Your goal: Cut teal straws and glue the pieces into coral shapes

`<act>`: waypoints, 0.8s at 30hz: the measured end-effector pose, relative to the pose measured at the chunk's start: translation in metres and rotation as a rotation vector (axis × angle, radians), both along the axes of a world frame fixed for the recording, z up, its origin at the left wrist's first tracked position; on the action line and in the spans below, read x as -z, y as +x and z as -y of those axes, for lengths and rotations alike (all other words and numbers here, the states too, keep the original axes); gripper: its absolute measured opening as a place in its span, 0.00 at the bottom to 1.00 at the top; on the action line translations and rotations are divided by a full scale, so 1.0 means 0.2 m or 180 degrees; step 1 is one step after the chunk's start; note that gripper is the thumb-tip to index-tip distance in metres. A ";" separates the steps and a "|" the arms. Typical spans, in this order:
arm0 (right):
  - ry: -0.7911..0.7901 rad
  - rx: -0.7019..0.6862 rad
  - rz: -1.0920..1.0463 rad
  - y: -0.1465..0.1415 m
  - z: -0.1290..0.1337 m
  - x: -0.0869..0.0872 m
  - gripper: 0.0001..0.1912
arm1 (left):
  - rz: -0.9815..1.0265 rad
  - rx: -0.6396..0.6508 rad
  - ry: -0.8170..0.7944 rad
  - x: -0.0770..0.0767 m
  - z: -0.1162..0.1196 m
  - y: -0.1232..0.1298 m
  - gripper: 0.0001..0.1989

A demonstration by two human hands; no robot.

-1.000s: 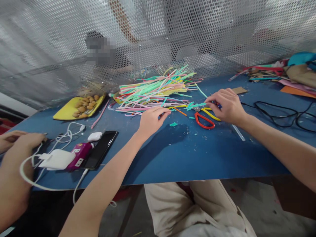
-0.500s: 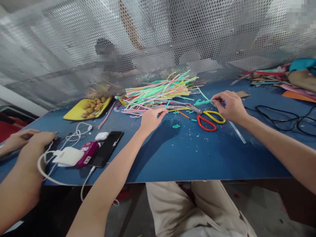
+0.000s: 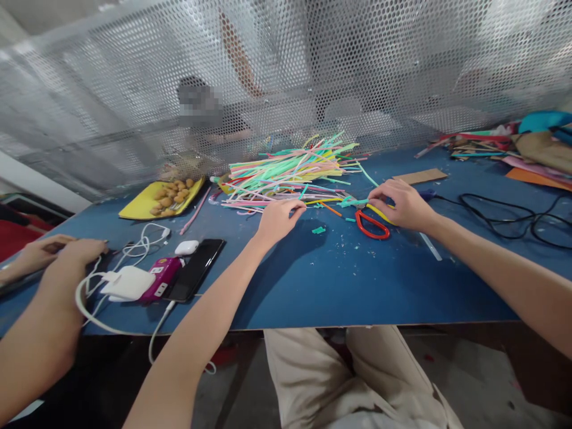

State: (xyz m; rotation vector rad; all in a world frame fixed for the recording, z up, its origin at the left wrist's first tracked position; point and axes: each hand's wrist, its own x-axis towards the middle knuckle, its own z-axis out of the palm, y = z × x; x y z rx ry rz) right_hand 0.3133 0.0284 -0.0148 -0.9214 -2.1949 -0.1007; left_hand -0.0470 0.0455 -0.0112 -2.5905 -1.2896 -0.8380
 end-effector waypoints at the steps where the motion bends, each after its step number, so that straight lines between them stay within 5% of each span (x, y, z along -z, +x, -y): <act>1: -0.0039 -0.0056 0.0033 -0.01 0.00 0.00 0.09 | -0.0008 0.0006 0.0016 0.00 0.01 0.01 0.09; 24: -0.0170 -0.0653 0.0260 -0.06 0.04 0.01 0.08 | 0.0290 0.0492 -0.0222 0.00 0.11 0.09 0.13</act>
